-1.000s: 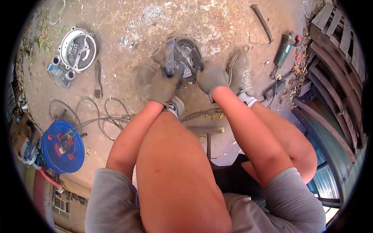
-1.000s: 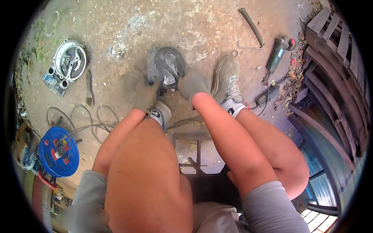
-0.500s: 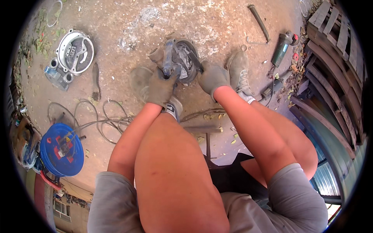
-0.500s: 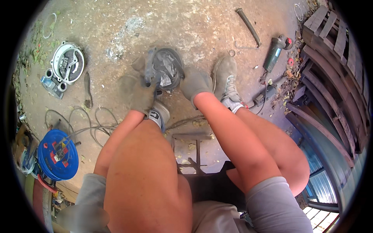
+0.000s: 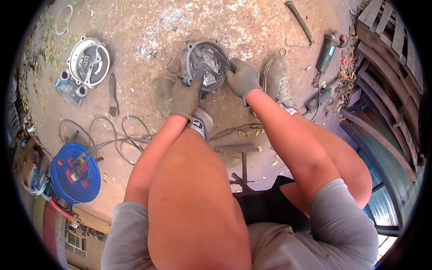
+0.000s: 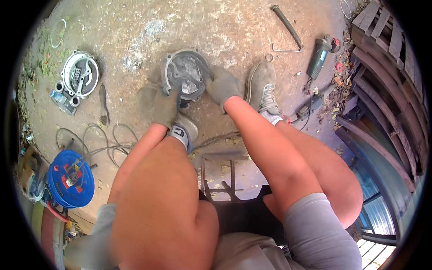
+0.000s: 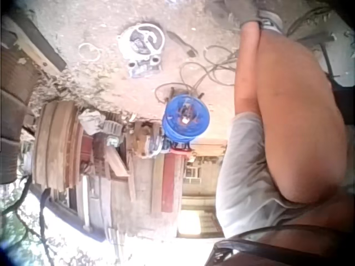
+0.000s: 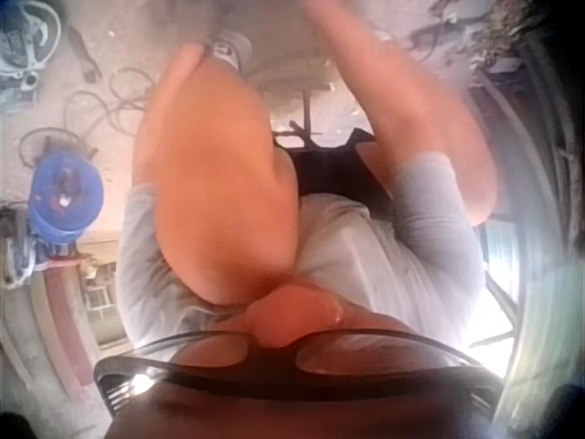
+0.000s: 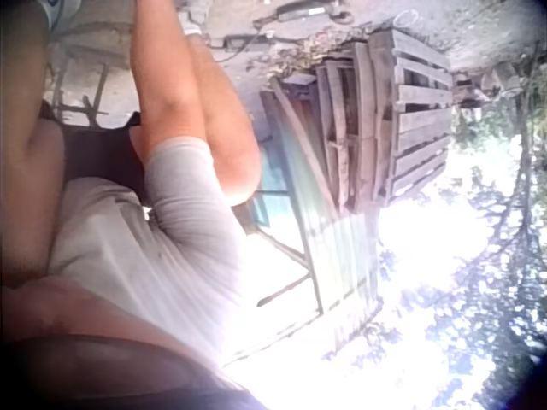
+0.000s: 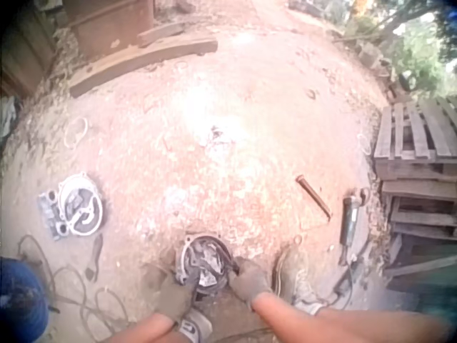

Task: The person uses a wire brush to scrub the interior and exterior surfaces of a metal mechanical housing. They repeatedly rotate the part to access different areas while working on a concrete floor.

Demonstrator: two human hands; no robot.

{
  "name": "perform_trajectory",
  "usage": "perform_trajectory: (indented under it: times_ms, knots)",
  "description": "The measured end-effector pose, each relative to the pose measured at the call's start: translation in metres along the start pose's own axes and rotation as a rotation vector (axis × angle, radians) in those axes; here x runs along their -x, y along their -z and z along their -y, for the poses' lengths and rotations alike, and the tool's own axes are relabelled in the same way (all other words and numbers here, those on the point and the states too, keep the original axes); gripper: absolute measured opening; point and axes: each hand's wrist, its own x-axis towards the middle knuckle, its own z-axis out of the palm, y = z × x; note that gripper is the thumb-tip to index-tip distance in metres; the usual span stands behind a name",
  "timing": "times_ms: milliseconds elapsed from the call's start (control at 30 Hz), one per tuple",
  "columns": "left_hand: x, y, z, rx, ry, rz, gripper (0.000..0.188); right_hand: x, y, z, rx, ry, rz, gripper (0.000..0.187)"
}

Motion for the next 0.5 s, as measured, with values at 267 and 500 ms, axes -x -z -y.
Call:
perform_trajectory:
  times_ms: [267,500]
  knots:
    - [-0.001,0.001,-0.005,0.065,0.12,-0.018,0.061,-0.005,0.019,0.004,0.204,0.082,0.056,0.029]
    - [0.002,-0.001,-0.012,0.036,0.113,-0.019,0.065,-0.022,0.045,0.015,0.512,0.136,0.386,0.036]
